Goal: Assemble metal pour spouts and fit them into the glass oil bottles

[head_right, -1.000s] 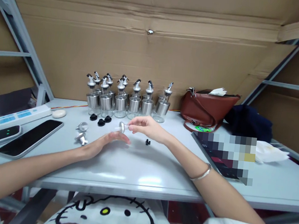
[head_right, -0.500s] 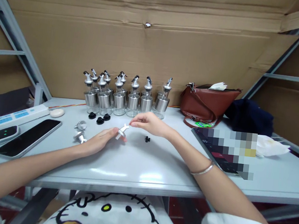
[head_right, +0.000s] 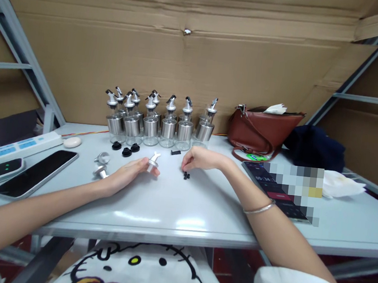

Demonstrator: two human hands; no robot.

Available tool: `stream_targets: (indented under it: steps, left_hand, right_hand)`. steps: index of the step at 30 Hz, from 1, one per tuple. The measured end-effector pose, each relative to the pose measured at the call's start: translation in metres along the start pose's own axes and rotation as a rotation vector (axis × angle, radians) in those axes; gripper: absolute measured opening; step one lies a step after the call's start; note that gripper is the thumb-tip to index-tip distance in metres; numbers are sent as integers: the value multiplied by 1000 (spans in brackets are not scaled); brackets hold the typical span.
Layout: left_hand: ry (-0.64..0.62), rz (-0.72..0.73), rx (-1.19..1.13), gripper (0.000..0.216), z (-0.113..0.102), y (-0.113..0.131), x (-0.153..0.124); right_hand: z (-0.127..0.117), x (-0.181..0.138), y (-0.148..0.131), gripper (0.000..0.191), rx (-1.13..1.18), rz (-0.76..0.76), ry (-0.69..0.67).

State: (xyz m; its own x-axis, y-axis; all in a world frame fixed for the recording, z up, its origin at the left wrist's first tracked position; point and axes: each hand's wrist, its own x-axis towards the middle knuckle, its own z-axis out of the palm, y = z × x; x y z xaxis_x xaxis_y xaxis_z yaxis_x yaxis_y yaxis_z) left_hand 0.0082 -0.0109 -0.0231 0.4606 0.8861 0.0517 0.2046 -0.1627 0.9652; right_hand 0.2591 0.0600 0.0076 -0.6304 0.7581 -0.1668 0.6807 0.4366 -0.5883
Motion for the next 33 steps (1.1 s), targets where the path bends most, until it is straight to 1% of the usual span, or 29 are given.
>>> stream_targets:
  steps: [2, 6, 8, 12, 15, 20, 23, 25, 27, 29, 33]
  left_hand:
    - [6, 2, -26, 51, 0, 0, 0]
    - [11, 14, -61, 51, 0, -1, 1]
    - [18, 14, -71, 50, 0, -1, 1]
    - [17, 8, -77, 49, -1, -3, 2]
    - [11, 16, -78, 49, -1, -4, 2]
    - [-1, 10, -60, 47, -1, 0, 1]
    - [-5, 16, -56, 45, 0, 2, 0]
    - [-7, 23, -80, 44, 0, 1, 1]
    - [-8, 25, -107, 42, 0, 0, 2]
    - [-8, 27, -124, 40, 0, -1, 2]
    - [-32, 36, -115, 40, 0, -1, 2]
  right_hand:
    - [-2, -1, -1, 30, 10, -14, 12]
    - [-2, -2, 2, 31, 35, -16, -62]
    - [1, 0, 2, 32, 34, -15, -68]
    - [12, 7, -2, 33, 4, -35, 28]
    - [18, 9, -8, 29, -39, -72, 101]
    - [22, 8, -16, 23, -166, -149, 113]
    - [27, 8, -21, 21, -197, -162, 205]
    - [30, 9, -24, 20, -103, -149, 269]
    - [34, 9, -27, 20, 85, -161, 285]
    - [36, 10, -30, 24, 260, -193, 292]
    - [39, 13, -35, 32, 465, -228, 335]
